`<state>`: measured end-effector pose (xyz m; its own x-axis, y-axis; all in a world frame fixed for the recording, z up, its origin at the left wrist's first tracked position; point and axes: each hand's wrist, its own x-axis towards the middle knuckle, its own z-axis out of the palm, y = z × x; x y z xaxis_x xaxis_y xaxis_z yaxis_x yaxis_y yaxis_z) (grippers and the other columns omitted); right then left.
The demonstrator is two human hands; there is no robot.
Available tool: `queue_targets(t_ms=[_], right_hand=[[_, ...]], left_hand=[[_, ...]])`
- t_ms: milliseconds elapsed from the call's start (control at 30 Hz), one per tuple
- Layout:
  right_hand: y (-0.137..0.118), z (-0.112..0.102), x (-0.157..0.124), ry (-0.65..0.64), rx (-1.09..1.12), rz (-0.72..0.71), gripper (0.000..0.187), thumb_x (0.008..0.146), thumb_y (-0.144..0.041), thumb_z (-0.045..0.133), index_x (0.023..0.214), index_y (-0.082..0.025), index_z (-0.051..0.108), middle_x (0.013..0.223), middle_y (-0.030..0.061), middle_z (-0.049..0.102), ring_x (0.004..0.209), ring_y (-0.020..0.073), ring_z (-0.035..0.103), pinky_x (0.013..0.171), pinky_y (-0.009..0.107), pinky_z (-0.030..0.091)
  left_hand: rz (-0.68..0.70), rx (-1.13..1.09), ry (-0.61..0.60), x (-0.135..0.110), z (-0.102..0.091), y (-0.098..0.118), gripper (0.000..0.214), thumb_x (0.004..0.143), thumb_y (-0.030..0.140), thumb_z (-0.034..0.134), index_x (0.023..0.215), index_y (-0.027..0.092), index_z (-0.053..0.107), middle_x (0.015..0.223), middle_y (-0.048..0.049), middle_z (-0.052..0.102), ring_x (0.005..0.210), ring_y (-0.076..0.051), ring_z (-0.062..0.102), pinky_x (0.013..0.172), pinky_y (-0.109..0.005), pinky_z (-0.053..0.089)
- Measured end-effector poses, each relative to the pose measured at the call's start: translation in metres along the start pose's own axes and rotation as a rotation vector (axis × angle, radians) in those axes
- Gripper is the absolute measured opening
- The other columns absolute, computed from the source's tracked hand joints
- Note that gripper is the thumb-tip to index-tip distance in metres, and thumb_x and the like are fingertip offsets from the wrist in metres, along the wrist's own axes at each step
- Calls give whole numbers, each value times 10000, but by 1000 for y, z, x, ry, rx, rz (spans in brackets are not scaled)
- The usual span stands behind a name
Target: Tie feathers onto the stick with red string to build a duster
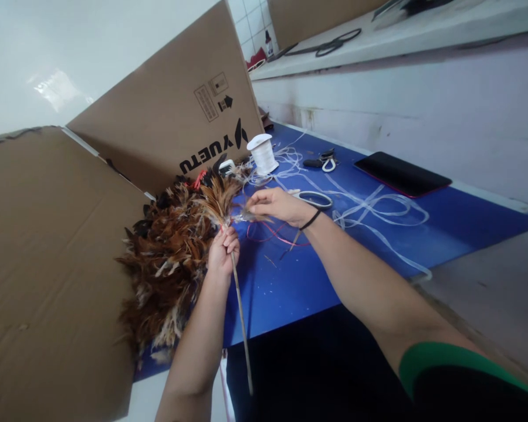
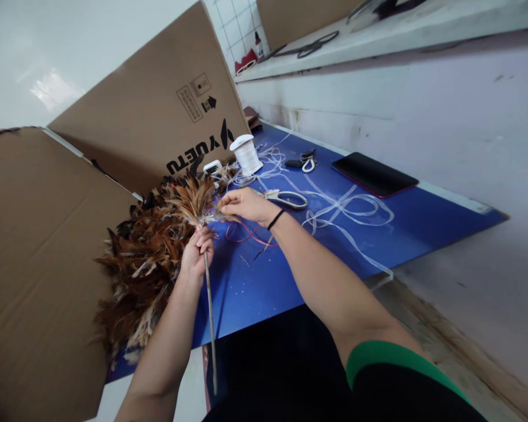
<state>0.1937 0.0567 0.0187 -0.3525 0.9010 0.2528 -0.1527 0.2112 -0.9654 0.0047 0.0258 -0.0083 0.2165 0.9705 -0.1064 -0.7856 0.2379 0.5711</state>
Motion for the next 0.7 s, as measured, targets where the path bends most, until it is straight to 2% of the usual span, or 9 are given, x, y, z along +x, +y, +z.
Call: queue_targets(t_ms=[100,200,300,367,400,533,700], right_hand=[[8,-2,1,-125,-210,53,121,700,-114,559,787,-143,638,586,-31,592,521,80,499,563,228,414],[14,-3,3,-188,-539,60,156,674,-96,586,781,-155,683,725,7,673,660,116,584,679,247,451],[13,-3,4,-65,-761,-36,238,676,-75,587,860,-169,704,904,35,698,847,152,611,823,272,442],[9,-3,3,16,-814,-137,256,701,-78,569,897,-172,703,945,39,693,880,153,606,851,276,430],[8,-2,3,15,-828,-170,246,715,-89,565,899,-174,703,936,35,694,864,148,606,838,271,431],[9,9,0,-199,-943,-180,196,752,-133,562,864,-192,711,866,22,701,792,142,600,744,254,412],[21,33,-4,-407,-1243,-173,189,778,-114,545,787,-207,709,882,50,695,910,199,568,727,293,340]], left_hand=[[13,41,1,2,-3,4,283,935,69,262,864,104,533,650,24,384,416,11,310,346,-66,233],[6,57,11,3,-4,6,287,936,73,267,961,93,553,647,26,379,418,10,307,343,-63,231],[10,57,19,2,-3,6,284,937,79,272,970,86,554,651,25,384,419,10,309,343,-64,236],[8,55,15,1,-2,5,274,935,78,280,974,85,552,653,26,385,418,9,309,343,-66,240],[6,53,11,1,-2,5,273,933,70,281,975,85,550,653,27,384,418,9,307,343,-67,240],[11,60,21,1,-1,5,272,919,42,283,942,95,548,657,29,374,419,7,301,342,-69,233],[24,107,95,1,1,6,246,906,35,319,923,112,552,660,30,366,416,2,282,342,-77,223]])
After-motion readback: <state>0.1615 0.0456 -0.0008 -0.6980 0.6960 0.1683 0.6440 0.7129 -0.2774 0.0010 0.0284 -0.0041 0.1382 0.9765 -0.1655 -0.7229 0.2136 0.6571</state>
